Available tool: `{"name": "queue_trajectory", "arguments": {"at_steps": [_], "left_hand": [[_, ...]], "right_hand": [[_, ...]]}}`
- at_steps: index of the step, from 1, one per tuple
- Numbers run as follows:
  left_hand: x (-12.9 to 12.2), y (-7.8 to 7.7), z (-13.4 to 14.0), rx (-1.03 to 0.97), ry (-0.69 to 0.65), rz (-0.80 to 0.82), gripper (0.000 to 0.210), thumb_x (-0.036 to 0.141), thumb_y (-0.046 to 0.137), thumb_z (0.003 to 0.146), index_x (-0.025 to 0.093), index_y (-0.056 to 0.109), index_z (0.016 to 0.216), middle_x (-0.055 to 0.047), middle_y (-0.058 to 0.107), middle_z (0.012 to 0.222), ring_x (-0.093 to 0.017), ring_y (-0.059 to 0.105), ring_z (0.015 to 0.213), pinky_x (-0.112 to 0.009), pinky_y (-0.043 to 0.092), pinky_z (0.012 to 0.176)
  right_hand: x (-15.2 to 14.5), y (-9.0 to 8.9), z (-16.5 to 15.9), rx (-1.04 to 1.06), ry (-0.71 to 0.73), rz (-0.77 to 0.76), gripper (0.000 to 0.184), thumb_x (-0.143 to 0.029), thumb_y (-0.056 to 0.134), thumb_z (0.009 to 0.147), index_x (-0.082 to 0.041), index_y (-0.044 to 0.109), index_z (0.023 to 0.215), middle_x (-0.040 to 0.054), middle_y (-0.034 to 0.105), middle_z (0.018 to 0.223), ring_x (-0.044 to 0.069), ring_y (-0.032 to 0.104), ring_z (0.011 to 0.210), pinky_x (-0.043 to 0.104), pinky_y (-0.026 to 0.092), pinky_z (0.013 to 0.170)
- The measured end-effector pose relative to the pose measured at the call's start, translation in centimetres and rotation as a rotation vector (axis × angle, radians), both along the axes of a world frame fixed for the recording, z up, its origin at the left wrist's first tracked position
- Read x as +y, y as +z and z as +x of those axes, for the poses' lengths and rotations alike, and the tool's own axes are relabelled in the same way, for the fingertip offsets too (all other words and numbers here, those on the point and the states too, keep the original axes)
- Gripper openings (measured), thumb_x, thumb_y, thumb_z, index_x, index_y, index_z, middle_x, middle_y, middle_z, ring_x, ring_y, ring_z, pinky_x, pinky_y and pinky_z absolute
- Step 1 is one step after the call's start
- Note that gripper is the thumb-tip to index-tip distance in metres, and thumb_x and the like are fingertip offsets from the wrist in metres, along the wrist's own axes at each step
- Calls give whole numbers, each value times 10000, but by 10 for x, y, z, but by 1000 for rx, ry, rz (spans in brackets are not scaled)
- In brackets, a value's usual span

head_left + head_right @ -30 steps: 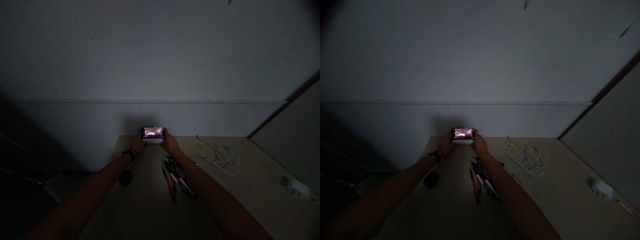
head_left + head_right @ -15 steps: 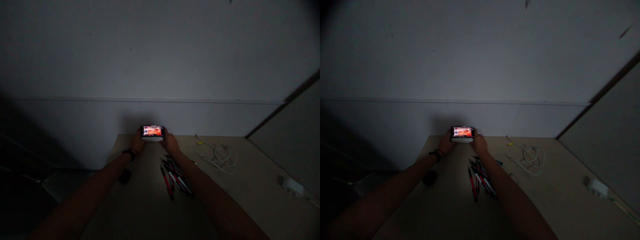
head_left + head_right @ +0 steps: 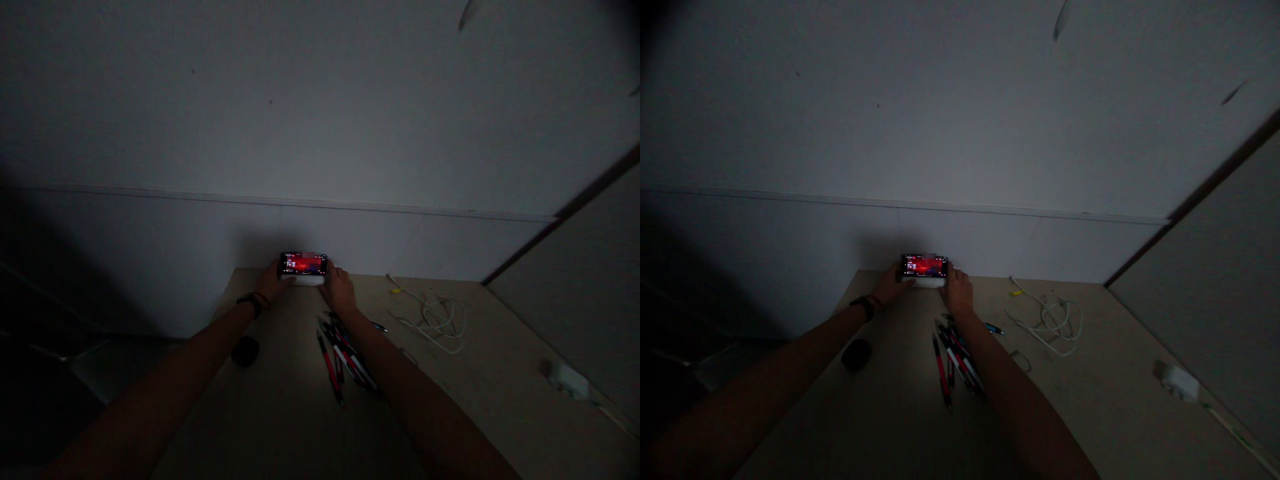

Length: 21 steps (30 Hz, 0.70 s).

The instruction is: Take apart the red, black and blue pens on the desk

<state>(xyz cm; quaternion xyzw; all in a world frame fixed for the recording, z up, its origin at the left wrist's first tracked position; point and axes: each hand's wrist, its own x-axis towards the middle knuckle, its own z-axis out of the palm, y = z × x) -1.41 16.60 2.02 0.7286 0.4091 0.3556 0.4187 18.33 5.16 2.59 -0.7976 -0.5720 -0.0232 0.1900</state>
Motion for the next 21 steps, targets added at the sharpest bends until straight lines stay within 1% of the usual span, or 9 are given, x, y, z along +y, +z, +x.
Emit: {"name": "queue_trajectory", "arguments": {"at_steps": [2,5,9,15,21], "left_hand": [[5,3,5,-18,72,-55,541,421,737,740,119,648,1180,-194,690,1218,-377,618,1170,-503,454,1030],[12,7,13,-56,66,-89,439,410,667,788,99,695,1096,-175,727,1142,-337,660,1101,-465,495,984],[15,8,18,-101,49,-103,425,373,675,770,111,717,1101,-131,751,1108,-305,667,1094,-427,508,974],[17,9,19,-94,92,-122,391,383,674,771,131,745,1061,-126,763,1070,-329,660,1102,-450,500,981],[19,13,19,-66,93,-142,360,387,681,767,144,762,1019,-100,782,972,-323,670,1069,-419,511,957]], "right_hand": [[0,1,0,1,1,-3,810,-316,682,875,-148,265,1548,184,567,1364,309,497,1236,373,402,1010],[0,1,-1,12,3,-3,819,-309,674,877,-153,245,1557,186,571,1360,314,496,1241,378,400,1012],[1,0,-1,34,6,-6,838,-288,675,871,-167,224,1567,173,585,1348,303,498,1251,370,383,1030],[0,-1,1,29,12,-4,812,-302,671,880,-153,254,1560,171,586,1358,305,502,1247,365,382,1033],[1,-2,2,42,6,-13,805,-296,672,879,-162,263,1559,177,593,1350,311,496,1260,373,391,1029]]}}
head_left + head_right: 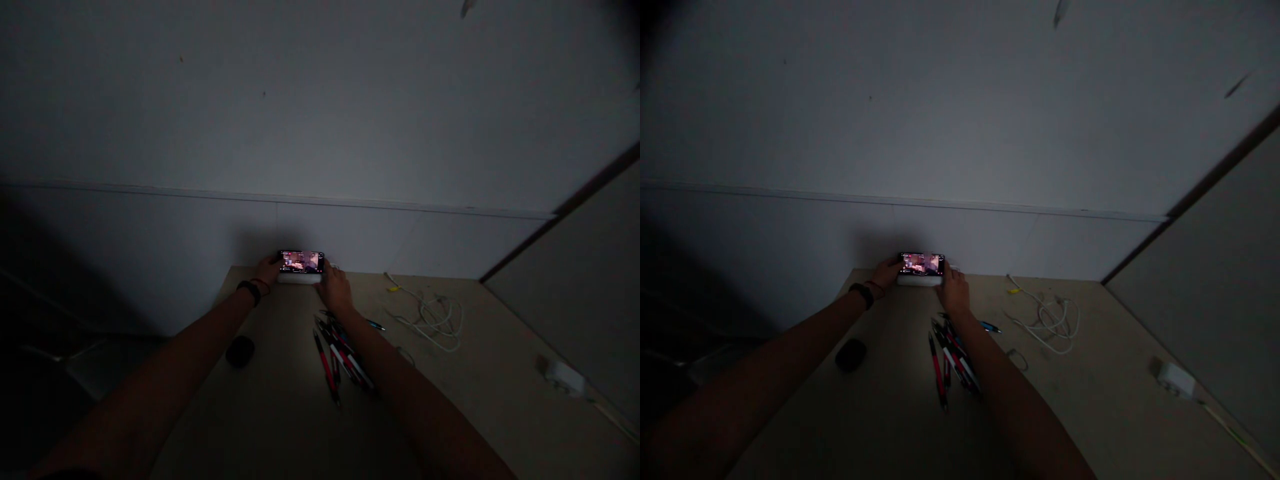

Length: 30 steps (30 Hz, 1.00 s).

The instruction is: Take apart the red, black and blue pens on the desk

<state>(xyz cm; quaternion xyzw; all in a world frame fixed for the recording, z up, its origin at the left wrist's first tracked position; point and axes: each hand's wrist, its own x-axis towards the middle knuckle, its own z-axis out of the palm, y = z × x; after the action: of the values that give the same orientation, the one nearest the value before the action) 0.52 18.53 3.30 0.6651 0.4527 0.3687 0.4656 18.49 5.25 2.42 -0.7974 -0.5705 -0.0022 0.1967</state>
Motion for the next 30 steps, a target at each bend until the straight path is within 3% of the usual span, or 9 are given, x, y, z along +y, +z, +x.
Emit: {"name": "queue_trajectory", "arguments": {"at_steps": [11,18,30], "left_hand": [[0,-1,0,13,14,7,327,376,652,766,136,767,956,-114,775,990,-315,672,1062,-415,508,954],[3,0,3,26,29,-29,380,442,622,783,113,762,908,-116,776,932,-299,692,986,-377,535,871],[-3,21,3,71,20,-91,354,455,632,790,120,744,818,-123,762,842,-289,686,934,-370,505,871]], "right_hand": [[-1,1,0,3,0,11,816,-297,676,877,-169,253,1563,176,598,1343,324,504,1259,372,395,1026],[-1,0,0,-17,1,7,809,-303,673,876,-176,259,1559,172,587,1364,320,515,1232,366,412,992],[-2,-3,1,-28,5,60,803,-264,701,849,-187,299,1540,157,589,1325,309,527,1180,359,430,958]]}}
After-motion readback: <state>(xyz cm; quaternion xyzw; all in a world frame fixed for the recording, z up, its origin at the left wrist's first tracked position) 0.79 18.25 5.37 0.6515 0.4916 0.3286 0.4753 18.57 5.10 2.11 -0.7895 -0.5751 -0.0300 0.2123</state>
